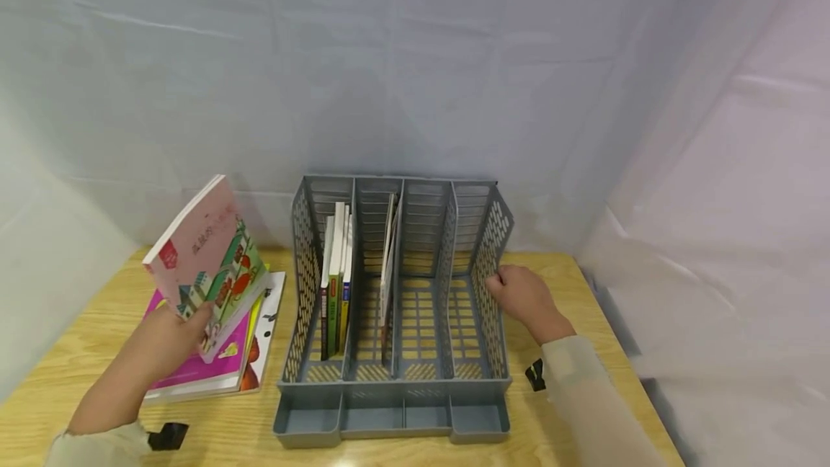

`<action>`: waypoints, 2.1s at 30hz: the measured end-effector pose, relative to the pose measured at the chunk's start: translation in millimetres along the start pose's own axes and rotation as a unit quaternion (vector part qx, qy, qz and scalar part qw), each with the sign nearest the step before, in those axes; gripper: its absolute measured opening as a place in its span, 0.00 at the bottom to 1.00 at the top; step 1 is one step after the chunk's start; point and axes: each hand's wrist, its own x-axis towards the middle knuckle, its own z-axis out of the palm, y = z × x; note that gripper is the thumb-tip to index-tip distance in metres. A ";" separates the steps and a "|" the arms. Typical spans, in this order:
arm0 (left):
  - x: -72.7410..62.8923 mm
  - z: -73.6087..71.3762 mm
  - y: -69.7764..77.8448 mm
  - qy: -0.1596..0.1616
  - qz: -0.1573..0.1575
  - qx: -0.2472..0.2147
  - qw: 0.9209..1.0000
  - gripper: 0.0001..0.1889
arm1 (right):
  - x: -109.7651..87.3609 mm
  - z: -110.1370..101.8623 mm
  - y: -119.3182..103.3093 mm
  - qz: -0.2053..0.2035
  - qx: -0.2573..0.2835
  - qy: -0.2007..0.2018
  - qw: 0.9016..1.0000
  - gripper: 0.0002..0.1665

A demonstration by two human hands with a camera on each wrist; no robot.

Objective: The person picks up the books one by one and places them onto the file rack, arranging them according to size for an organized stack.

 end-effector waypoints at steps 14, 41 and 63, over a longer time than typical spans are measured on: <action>0.5 6.1 1.6 0.019 -0.011 0.009 1.000 0.33 | -1.6 4.5 5.6 0.005 0.012 0.010 1.000 0.24; -2.9 10.3 11.2 0.005 -0.028 0.044 0.999 0.34 | -7.1 11.2 8.2 0.012 -0.014 0.042 0.999 0.20; -36.0 9.1 59.4 0.314 0.126 -0.145 0.930 0.35 | -8.3 14.7 4.3 0.032 0.010 0.045 0.998 0.20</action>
